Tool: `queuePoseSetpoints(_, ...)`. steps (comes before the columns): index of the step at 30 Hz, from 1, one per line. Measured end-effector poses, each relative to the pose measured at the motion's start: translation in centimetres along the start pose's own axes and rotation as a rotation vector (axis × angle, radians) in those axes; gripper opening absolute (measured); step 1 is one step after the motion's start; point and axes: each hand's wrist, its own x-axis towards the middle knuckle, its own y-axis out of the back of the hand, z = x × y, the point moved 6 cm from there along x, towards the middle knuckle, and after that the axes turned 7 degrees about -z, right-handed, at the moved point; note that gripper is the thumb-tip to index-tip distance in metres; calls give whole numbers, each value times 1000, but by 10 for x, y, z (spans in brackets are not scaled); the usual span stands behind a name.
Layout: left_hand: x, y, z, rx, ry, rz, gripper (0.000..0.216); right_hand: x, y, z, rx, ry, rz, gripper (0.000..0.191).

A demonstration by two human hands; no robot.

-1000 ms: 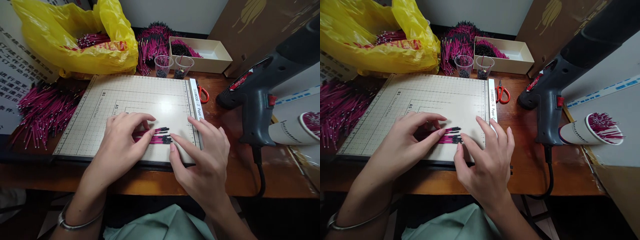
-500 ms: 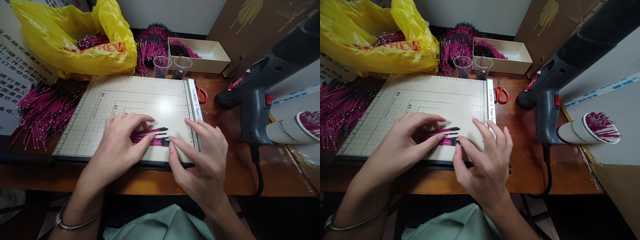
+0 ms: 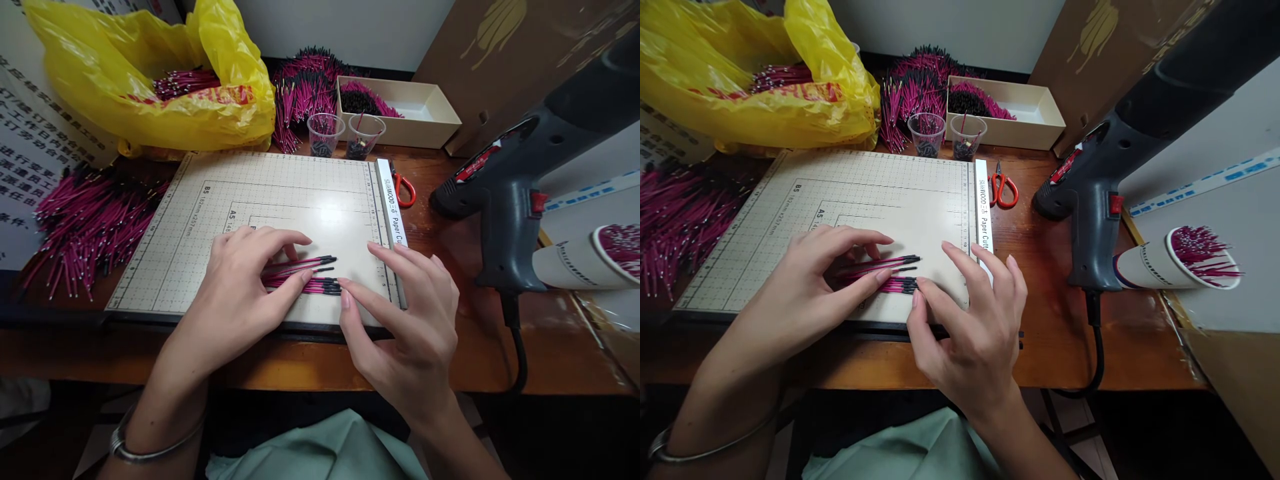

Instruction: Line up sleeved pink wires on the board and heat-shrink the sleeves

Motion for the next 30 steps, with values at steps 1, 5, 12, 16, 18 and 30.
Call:
queuePoseSetpoints(1,0,0,0,-10,6,-7,21,0,1,0,2,1,5,8)
queuePoseSetpoints(5,1,0,-1,-37,31,-29,20,1,3,2,20,-20,30,13)
queuePoseSetpoints(12,1,-1,-1,-23,25,-15,14,2,4,4,32,-43,63,23)
queuePoseSetpoints(16,1,0,1,-24,27,-38,17,1,3,5,52,-50,33,25)
queuePoseSetpoints(18,1,0,1,-26,22,-46,21,1,2,5,53,-52,8,22)
queuePoseSetpoints(30,0,1,-1,-37,44,-31,22,2,0,5,12,-63,-23,15)
